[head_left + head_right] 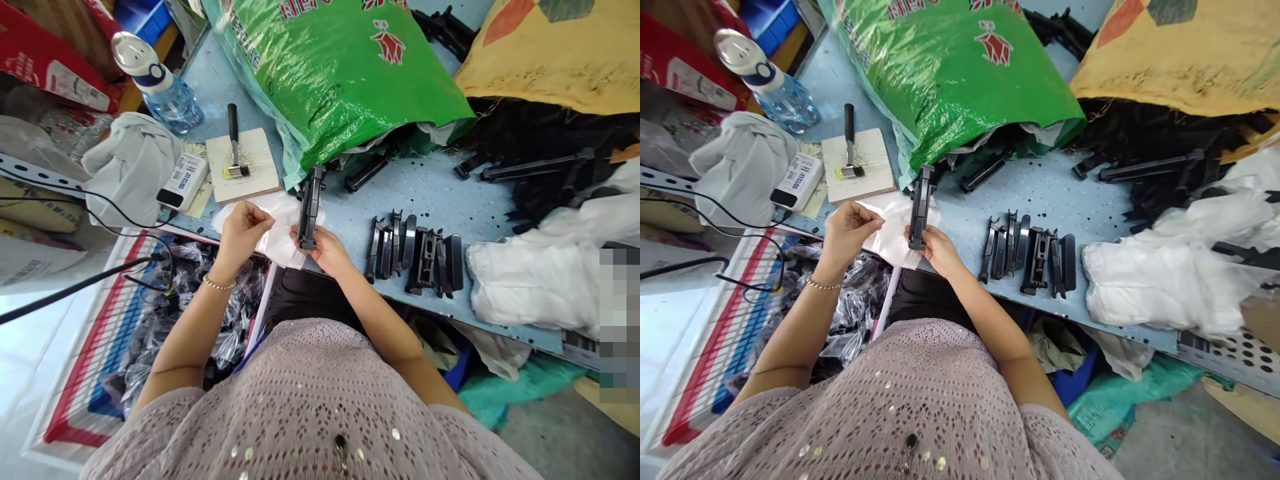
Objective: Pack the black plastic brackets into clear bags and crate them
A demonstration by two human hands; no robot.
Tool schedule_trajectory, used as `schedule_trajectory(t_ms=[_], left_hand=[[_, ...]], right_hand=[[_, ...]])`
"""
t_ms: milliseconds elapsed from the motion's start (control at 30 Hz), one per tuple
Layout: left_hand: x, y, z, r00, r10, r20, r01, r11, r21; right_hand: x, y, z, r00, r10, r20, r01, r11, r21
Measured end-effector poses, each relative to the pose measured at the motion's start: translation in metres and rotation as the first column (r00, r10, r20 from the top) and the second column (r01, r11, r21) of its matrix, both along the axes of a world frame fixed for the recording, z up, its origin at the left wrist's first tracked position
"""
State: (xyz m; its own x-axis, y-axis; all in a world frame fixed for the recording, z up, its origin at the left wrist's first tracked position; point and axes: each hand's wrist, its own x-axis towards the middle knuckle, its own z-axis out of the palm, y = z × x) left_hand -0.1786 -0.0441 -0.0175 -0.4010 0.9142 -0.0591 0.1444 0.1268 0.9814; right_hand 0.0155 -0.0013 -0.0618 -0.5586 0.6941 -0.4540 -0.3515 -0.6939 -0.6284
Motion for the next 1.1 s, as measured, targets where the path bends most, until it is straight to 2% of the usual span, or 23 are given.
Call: schedule_trajectory(t_ms=[133,200,267,333,367,467,533,633,700,767,833,867,933,967,1033,1100], left_hand=[[0.001,-0.01,0.015,0.996,-0.086,-0.014,0.087,0.994,0.061],[0.006,-0.018,0.017,0.975,-0.145,-0.169,0.16,0.984,0.077],[0.01,-0.025,0.014,0.884,-0.198,-0.424,0.231,0.973,0.028],[0.012,-0.027,0.007,0.753,-0.221,-0.62,0.25,0.967,-0.042],[0.012,-0.027,0.004,0.712,-0.219,-0.667,0.243,0.968,-0.058],[0.009,-0.024,-0.005,0.707,-0.202,-0.678,0.238,0.97,-0.042],[0.006,-0.025,-0.007,0.717,-0.191,-0.67,0.241,0.97,-0.019],[0.008,-0.033,-0.006,0.688,-0.171,-0.705,0.267,0.963,0.027],[0.015,-0.041,-0.004,0.65,-0.148,-0.746,0.316,0.945,0.088],[0.027,-0.05,-0.002,0.61,-0.139,-0.78,0.402,0.903,0.154],[0.04,-0.06,0.001,0.578,-0.195,-0.792,0.528,0.83,0.18],[0.046,-0.065,0.002,0.564,-0.243,-0.789,0.588,0.789,0.177],[0.056,-0.073,0.006,0.559,-0.329,-0.761,0.661,0.731,0.169],[0.059,-0.076,0.009,0.568,-0.357,-0.742,0.674,0.719,0.17],[0.064,-0.079,0.015,0.562,-0.406,-0.72,0.704,0.692,0.159],[0.068,-0.081,0.021,0.49,-0.452,-0.745,0.755,0.647,0.104]], right_hand=[[0.015,-0.006,0.005,1.0,-0.001,-0.024,0.002,1.0,0.029],[0.032,-0.012,0.013,1.0,0.009,-0.029,-0.007,0.998,0.064],[0.05,-0.02,0.02,0.996,0.061,-0.058,-0.055,0.994,0.093],[0.065,-0.029,0.022,0.973,0.19,-0.133,-0.178,0.979,0.098],[0.069,-0.033,0.02,0.945,0.267,-0.189,-0.254,0.963,0.091],[0.07,-0.042,0.01,0.814,0.443,-0.375,-0.482,0.876,-0.012],[0.065,-0.043,0.003,0.772,0.436,-0.463,-0.554,0.818,-0.154],[0.057,-0.041,0.0,0.824,0.275,-0.495,-0.482,0.799,-0.359],[0.055,-0.04,0.004,0.848,0.2,-0.491,-0.43,0.801,-0.417],[0.054,-0.04,0.008,0.843,0.226,-0.489,-0.451,0.792,-0.411],[0.052,-0.039,0.01,0.85,0.278,-0.447,-0.456,0.812,-0.364],[0.051,-0.039,0.01,0.874,0.293,-0.387,-0.426,0.845,-0.323],[0.051,-0.04,0.01,0.942,0.3,-0.147,-0.322,0.933,-0.162],[0.052,-0.041,0.01,0.96,0.279,-0.003,-0.279,0.958,-0.062],[0.055,-0.045,0.013,0.952,0.207,0.226,-0.234,0.967,0.099],[0.06,-0.051,0.019,0.918,0.129,0.376,-0.232,0.941,0.245]])
